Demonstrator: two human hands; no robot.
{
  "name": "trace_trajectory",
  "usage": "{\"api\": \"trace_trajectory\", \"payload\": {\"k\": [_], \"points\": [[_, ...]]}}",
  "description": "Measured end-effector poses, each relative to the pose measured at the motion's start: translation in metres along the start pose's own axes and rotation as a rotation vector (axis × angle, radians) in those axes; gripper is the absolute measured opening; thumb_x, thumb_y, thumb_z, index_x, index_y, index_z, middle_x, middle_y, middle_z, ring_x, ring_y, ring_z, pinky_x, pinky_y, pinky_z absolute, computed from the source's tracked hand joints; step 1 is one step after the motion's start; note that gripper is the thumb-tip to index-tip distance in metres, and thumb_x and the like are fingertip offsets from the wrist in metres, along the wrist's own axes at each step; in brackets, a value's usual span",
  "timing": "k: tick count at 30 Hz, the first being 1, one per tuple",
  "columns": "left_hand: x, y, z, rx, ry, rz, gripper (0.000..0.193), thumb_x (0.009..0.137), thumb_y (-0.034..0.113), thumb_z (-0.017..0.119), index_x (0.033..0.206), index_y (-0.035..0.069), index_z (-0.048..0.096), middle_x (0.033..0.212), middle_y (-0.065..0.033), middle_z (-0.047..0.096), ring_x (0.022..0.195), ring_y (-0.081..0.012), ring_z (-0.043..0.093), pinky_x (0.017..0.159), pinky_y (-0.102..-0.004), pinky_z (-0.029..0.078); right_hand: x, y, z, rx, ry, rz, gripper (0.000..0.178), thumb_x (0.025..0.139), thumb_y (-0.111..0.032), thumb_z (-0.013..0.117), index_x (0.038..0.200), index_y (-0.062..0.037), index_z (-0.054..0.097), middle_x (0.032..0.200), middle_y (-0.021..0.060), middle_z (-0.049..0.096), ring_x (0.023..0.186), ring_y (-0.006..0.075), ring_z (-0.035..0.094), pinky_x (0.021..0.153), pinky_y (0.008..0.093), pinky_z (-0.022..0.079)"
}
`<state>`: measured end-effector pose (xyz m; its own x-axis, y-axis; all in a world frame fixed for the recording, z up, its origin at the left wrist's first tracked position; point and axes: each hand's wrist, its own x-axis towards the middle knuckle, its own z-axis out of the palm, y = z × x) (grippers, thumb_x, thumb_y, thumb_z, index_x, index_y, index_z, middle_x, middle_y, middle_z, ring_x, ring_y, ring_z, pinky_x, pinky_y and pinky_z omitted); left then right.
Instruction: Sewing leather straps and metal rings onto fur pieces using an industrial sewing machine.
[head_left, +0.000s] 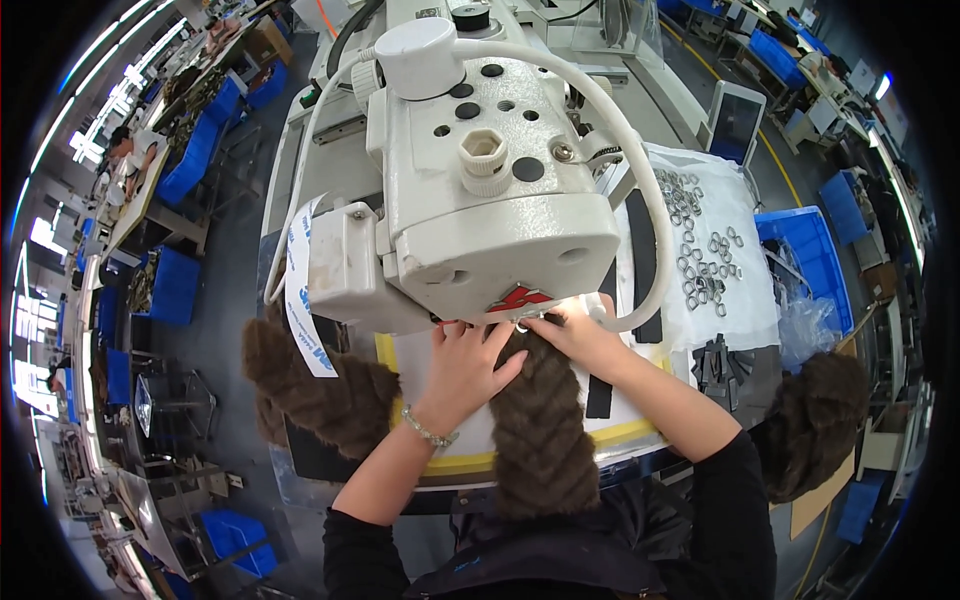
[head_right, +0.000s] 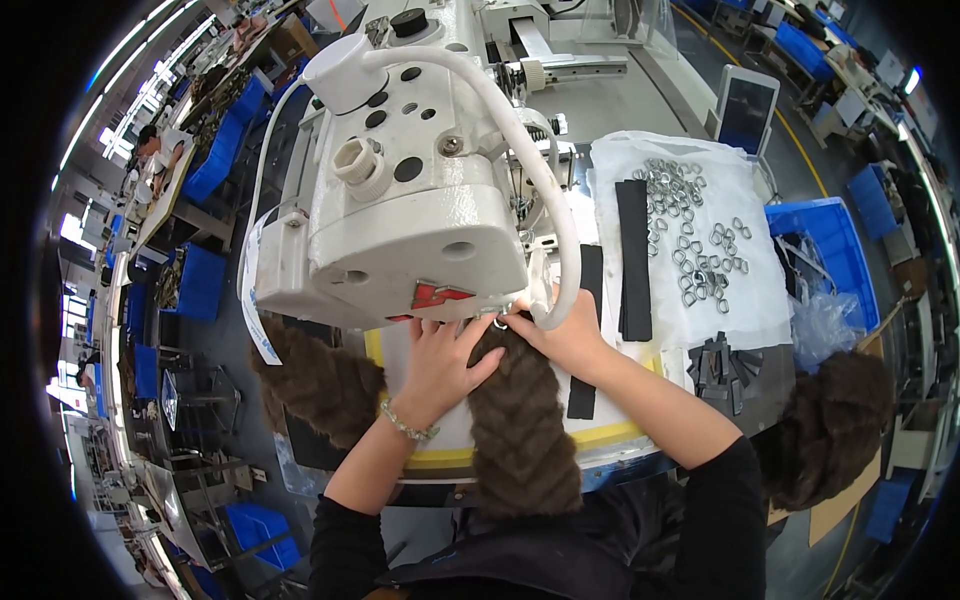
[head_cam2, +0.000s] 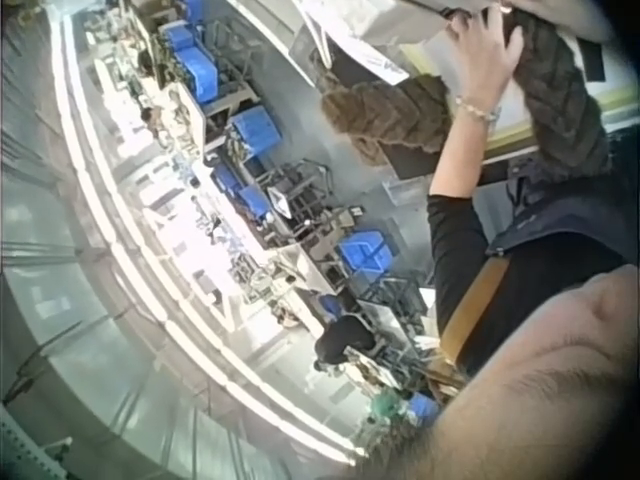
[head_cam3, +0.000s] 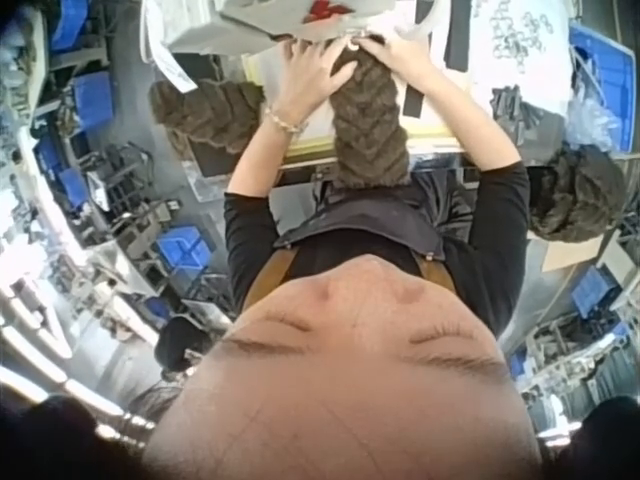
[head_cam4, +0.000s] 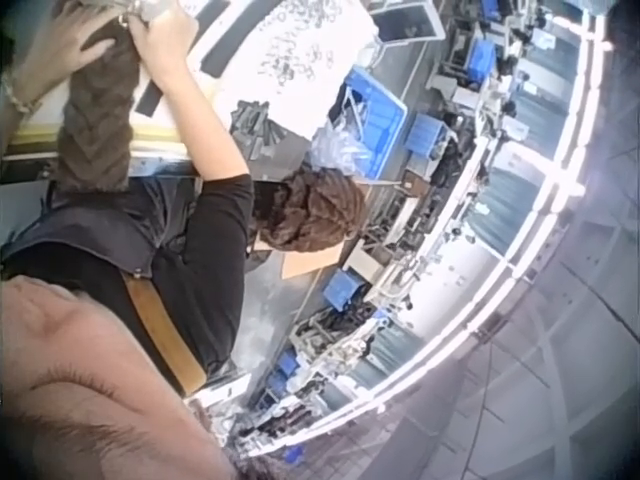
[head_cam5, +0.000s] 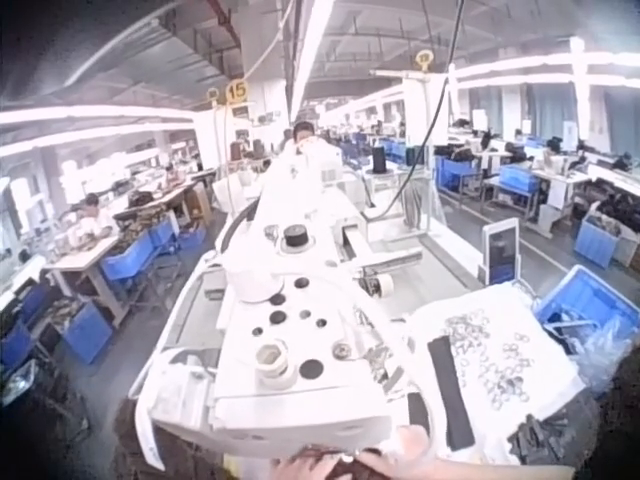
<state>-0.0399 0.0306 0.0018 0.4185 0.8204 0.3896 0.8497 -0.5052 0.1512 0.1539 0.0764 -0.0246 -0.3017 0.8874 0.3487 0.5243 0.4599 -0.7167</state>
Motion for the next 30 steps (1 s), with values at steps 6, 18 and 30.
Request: {"api": "trace_trajectory", "payload": {"k": [6,18,30], "points": [[0.005,0.003,0.002,-0.007,0.019,-0.015,0.040,0.077,0.038,0.071,0.107,0.013,0.063,0.110,-0.0072,0.057,0.101,-0.0325,0.050,0.082,-0.0491,0.040,-0.007,-0.018,-0.009,-0.330,0.005,-0.226,0.022,0.078,-0.015,0.067,0.100,-0.0108,0.068,0.079,0.0030,0.062,0.067,0.0212,0.062,0.058,0.0332,0.047],[0.005,0.002,0.008,-0.015,0.006,-0.029,0.035,0.076,0.035,0.069,0.103,0.012,0.065,0.103,-0.0077,0.059,0.093,-0.0309,0.054,0.078,-0.0493,0.041,-0.037,-0.056,-0.006,-0.889,-0.150,-0.342,0.054,0.073,-0.014,0.059,0.125,0.0013,0.060,0.077,0.0010,0.047,0.050,0.0103,0.049,0.050,0.0257,0.037],[0.002,-0.004,0.002,-0.075,-0.045,-0.033,0.036,0.079,0.034,0.067,0.109,0.015,0.064,0.109,-0.0046,0.060,0.098,-0.0285,0.053,0.081,-0.0491,0.040,-0.038,-0.061,-0.002,-0.836,-0.152,-0.259,0.057,0.074,-0.012,0.058,0.128,0.0072,0.055,0.080,0.0037,0.048,0.051,0.0122,0.052,0.048,0.0262,0.040]]}}
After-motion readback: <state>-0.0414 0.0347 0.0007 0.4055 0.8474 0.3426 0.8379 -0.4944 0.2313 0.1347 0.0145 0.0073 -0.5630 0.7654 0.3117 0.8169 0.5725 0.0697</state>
